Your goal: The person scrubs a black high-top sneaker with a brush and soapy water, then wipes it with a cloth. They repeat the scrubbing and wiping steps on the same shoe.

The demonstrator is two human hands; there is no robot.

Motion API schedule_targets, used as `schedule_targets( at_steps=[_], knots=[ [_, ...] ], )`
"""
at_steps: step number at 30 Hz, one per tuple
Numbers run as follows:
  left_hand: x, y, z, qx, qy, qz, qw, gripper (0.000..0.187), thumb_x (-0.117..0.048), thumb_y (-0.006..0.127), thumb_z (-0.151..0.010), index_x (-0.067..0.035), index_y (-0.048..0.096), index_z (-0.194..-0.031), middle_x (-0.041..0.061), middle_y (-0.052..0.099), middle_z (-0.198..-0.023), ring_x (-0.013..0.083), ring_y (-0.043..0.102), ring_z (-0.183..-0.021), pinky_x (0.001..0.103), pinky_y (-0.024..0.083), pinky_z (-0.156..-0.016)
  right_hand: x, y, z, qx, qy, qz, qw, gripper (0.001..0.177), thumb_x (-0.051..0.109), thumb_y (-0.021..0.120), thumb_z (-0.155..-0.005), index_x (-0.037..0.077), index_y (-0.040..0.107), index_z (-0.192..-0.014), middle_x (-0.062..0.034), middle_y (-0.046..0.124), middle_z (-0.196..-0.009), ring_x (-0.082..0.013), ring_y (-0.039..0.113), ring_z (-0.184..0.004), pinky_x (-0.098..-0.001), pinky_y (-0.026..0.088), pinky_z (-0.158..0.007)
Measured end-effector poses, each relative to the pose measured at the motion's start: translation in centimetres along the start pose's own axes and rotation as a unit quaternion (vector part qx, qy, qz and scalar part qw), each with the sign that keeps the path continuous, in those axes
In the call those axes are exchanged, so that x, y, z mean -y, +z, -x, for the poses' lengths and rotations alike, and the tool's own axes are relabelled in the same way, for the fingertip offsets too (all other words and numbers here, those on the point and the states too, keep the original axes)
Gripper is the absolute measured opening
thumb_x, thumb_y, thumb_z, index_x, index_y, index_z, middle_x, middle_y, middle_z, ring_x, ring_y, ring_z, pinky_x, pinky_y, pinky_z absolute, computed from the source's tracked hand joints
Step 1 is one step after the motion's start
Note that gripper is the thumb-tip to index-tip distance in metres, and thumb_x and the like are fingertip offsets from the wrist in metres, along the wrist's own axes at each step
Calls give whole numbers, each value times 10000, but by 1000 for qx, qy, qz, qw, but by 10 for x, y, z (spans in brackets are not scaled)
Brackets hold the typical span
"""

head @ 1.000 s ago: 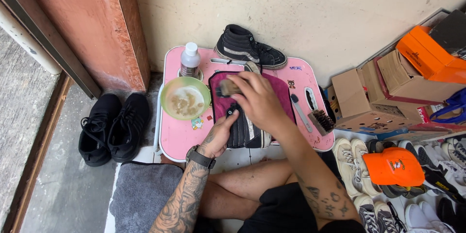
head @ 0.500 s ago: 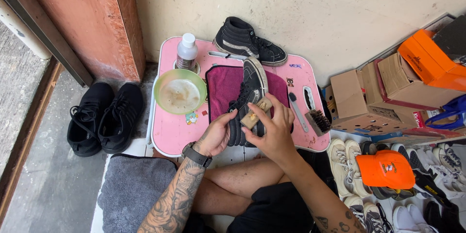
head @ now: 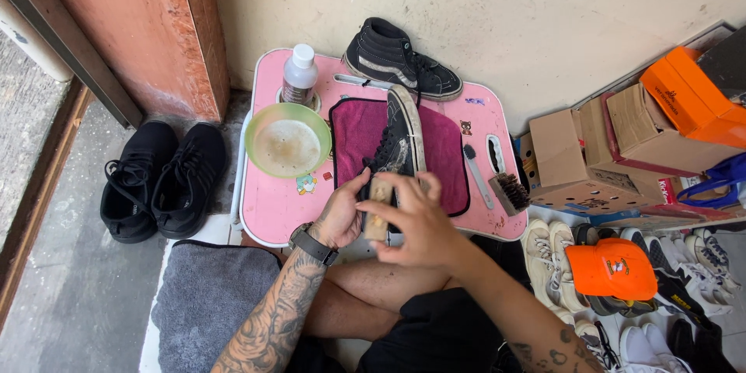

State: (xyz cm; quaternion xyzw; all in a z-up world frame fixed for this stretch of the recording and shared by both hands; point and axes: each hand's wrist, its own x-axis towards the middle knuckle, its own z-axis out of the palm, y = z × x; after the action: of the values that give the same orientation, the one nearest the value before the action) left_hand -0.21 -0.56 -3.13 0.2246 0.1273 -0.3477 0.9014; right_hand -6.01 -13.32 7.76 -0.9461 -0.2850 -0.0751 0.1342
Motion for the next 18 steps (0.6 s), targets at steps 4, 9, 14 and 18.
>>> schedule_targets(
  at_steps=[4, 9, 14, 18],
  knots=[
    [-3, 11, 4, 34, 12, -12, 999, 349, -266, 620, -1008, 77, 670, -1048, 241, 712, -910, 347, 760, -819, 482, 637, -683, -50, -21, -11, -45, 37, 140, 988, 646, 471, 769, -726, 311, 629, -1336, -194, 482, -1376, -342, 518, -1246, -700, 161, -1038],
    [3, -9, -3, 16, -48, 15, 999, 438, -384, 566, -1010, 27, 695, -1093, 241, 748, -1013, 376, 748, -915, 532, 621, -778, -2, -5, 0, 12, -38, -21, 999, 567, 470, 748, -755, 277, 669, -1283, -215, 498, -1361, -340, 546, -1228, -671, 125, -1065],
    [-12, 19, 8, 24, -30, 1, 999, 373, -321, 581, -1016, 36, 682, -1057, 192, 753, -916, 287, 770, -845, 419, 640, -725, -48, -26, -10, -49, 1, 119, 992, 577, 453, 765, -759, 265, 660, -1294, -225, 512, -1348, -355, 551, -1230, -681, 82, -1085],
    [11, -37, -25, 0, -40, 1, 999, 415, -381, 628, -975, 11, 676, -1102, 175, 757, -962, 255, 767, -854, 379, 638, -719, -5, 6, -11, -65, 9, -10, 998, 638, 523, 785, -761, 253, 633, -1319, -200, 509, -1353, -369, 533, -1292, -698, 115, -1090]
  ],
)
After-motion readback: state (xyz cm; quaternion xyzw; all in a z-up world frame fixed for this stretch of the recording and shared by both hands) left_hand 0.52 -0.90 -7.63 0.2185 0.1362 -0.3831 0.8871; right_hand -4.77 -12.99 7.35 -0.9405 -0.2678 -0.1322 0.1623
